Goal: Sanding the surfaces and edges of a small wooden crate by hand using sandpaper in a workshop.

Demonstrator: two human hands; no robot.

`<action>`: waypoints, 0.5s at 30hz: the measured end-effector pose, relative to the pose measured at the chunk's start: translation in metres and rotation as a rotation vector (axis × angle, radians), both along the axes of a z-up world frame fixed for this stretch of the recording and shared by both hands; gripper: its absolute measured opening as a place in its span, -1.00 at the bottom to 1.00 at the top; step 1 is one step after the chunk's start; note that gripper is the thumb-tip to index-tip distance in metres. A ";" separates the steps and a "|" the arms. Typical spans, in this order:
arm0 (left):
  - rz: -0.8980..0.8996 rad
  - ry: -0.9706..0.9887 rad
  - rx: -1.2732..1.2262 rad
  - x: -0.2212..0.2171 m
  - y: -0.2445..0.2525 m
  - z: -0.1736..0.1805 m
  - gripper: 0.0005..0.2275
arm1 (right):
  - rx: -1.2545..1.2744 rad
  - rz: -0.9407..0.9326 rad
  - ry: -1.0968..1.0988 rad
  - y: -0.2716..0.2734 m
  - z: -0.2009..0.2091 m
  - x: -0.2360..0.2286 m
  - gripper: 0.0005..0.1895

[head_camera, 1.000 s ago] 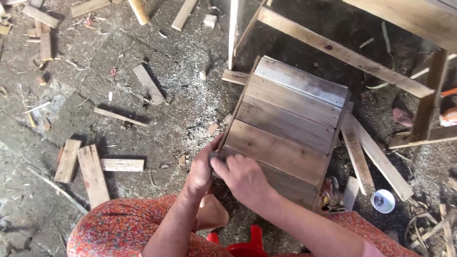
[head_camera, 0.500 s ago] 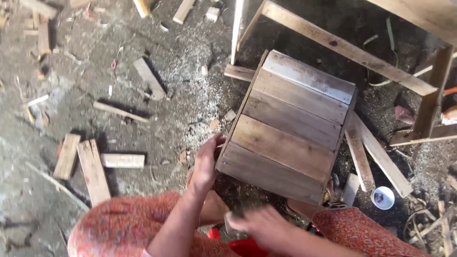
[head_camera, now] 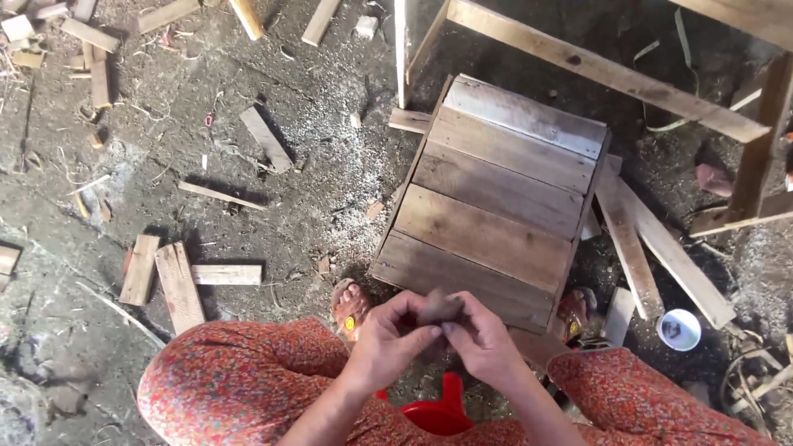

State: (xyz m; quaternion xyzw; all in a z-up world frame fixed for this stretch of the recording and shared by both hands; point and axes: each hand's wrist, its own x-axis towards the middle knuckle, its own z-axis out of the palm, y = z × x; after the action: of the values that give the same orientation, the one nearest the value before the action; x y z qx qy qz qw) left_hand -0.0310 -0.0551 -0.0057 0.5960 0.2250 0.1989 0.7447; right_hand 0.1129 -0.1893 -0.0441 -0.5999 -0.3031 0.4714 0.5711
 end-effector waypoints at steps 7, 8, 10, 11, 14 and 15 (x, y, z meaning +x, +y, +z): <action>0.350 0.285 0.345 -0.028 0.039 -0.021 -0.85 | -0.432 -0.268 -0.711 -0.005 0.053 0.071 -0.77; 0.617 0.565 0.632 -0.029 0.049 -0.031 -0.99 | -0.181 -0.462 -0.956 -0.014 0.028 0.092 -0.85; 0.549 0.541 0.761 -0.009 0.043 -0.024 -0.93 | -0.186 -0.472 -1.014 -0.009 0.009 0.109 -0.82; 0.475 0.519 0.883 0.002 0.040 -0.020 -0.86 | -0.197 -0.480 -1.075 -0.004 -0.001 0.119 -0.79; 0.214 0.439 1.224 0.039 0.013 -0.012 -0.63 | -0.221 -0.499 -1.163 0.002 -0.003 0.109 -0.88; 0.204 0.444 1.224 0.045 0.003 -0.009 -0.63 | -0.229 -0.500 -1.154 0.001 -0.012 0.112 -0.88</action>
State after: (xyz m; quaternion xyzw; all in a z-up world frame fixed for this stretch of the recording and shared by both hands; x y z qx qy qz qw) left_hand 0.0138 -0.0525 -0.0144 0.9144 0.2750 0.2328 0.1844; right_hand 0.2244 -0.1879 -0.0565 -0.8669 -0.3604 -0.0457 0.3412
